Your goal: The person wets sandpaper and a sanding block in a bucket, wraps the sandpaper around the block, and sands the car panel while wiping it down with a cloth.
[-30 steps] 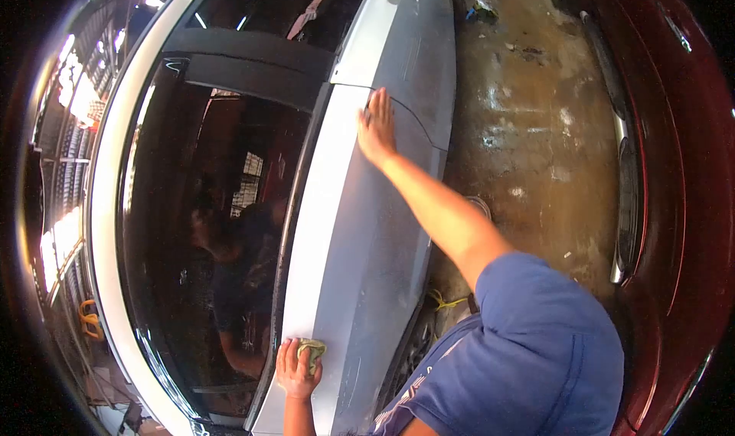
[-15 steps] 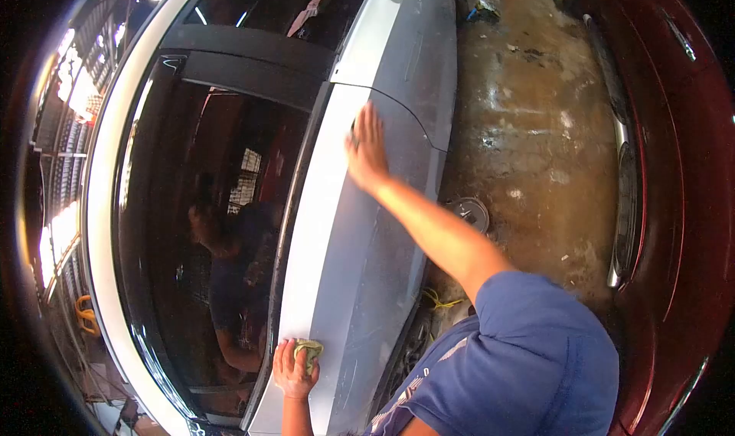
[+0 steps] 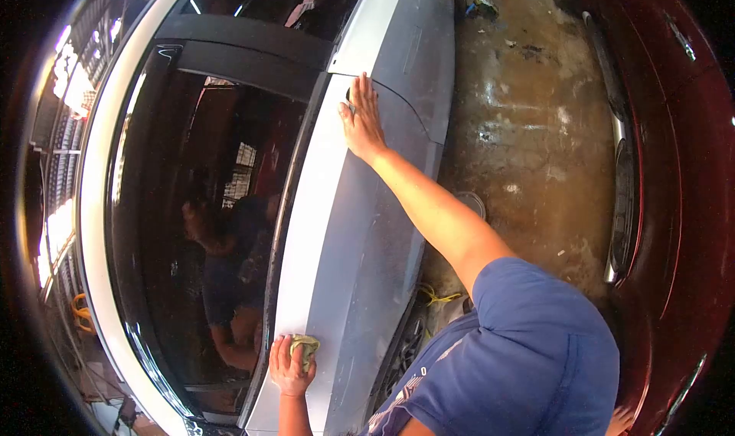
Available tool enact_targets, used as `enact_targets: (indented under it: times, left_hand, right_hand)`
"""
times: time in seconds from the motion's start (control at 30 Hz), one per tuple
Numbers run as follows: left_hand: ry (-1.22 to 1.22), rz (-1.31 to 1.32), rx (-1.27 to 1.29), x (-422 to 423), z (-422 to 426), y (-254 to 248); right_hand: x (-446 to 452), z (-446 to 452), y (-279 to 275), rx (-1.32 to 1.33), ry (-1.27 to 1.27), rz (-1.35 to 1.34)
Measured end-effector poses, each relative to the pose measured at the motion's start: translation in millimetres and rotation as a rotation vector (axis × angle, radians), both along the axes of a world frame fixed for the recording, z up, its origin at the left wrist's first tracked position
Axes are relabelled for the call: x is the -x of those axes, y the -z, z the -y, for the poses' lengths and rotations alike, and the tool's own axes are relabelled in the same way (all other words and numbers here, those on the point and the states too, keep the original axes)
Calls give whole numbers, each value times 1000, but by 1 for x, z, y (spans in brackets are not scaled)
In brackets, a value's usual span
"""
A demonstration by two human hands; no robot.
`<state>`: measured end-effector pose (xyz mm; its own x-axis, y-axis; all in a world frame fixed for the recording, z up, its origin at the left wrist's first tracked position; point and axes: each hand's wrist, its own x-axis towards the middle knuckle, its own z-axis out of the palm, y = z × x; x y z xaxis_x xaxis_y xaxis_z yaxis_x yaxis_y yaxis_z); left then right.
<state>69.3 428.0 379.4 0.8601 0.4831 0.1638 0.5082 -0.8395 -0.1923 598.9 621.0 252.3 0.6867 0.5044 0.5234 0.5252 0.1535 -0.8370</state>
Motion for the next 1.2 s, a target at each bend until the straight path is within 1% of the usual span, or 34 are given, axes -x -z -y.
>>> enact_targets:
  times: [0.1, 0.13, 0.17, 0.2, 0.27, 0.33, 0.4, 0.47, 0.5, 0.53, 0.6, 0.67, 0.7, 0.73, 0.77, 0.8, 0.83, 0.87, 0.9, 0.93, 1.0, 1.03, 1.07, 1.1, 1.13, 1.2]
  left_hand:
    - [0, 5, -7, -3, -3, 3]
    - [-1, 0, -5, -2, -4, 3]
    - [-4, -4, -3, -1, -2, 3]
    - [-4, -2, -3, -1, -1, 3]
    - [1, 1, -8, -3, -2, 1]
    - [3, -2, -1, 1, -3, 3]
    - [5, -3, -2, 0, -3, 4]
    - [8, -13, 8, -2, -1, -1]
    - [11, -24, 7, -1, -2, -3]
    - [13, -18, -1, -2, -3, 1]
    - [7, -17, -3, 0, -3, 1]
    - [-6, -7, 6, 1, -2, 3]
    - [3, 11, -3, -1, -3, 3]
    - [0, 10, -3, -2, -2, 4]
    - [-2, 5, -3, -1, -3, 3]
    - [-4, 1, -3, -1, -3, 3]
    - [-16, -6, 0, -1, -2, 3]
    - [-24, -15, 3, -2, -1, 2]
    - [-32, -22, 4, -2, -1, 1]
    - [-27, -23, 3, -3, -2, 1]
    - [-24, -27, 1, -3, -1, 0]
    - [-29, -27, 4, -2, -1, -1]
    - [-35, -23, 5, -4, -2, 0]
    - [-29, -22, -27, -5, -3, 1]
    - [-25, -18, -28, -3, -3, 1]
    - [-19, -1, -33, -2, -3, 3]
  right_hand:
    - [0, 5, 26, -9, -2, -23]
    - [-7, 6, 49, 62, 45, -120]
    - [-16, 3, 73, 27, 63, -423]
    - [-32, -5, 118, 9, 97, -588]
    - [-44, 36, 131, 67, -264, -1135]
    - [-24, 25, 109, 88, -68, -820]
    - [22, 17, 88, 144, 116, -520]
    - [66, 42, 31, 169, 40, -137]
    - [63, 44, 30, 160, 10, -132]
    - [42, 36, 40, 108, 33, -277]
    - [-13, 8, 84, 14, 70, -582]
    - [-54, -7, 116, 167, 87, -738]
    - [-40, 7, 85, 121, 88, -803]
    - [-17, 10, 83, 105, 86, -646]
    - [22, 28, 77, 144, 33, -354]
    - [68, 61, 44, 174, -41, -227]
    - [115, 86, 46, 155, -91, -35]
    - [157, 114, 52, 99, -198, 96]
    - [180, 140, 50, 116, -281, 241]
    - [171, 136, 57, 121, -239, 181]
    - [127, 103, 70, 130, -161, 59]
    - [85, 80, 62, 145, -118, -192]
    - [42, 54, 76, 97, -38, -203]
    - [5, 33, 83, 59, -21, -359]
    - [-14, 27, 72, 113, 5, -501]
    - [6, 29, 63, 184, 37, -502]
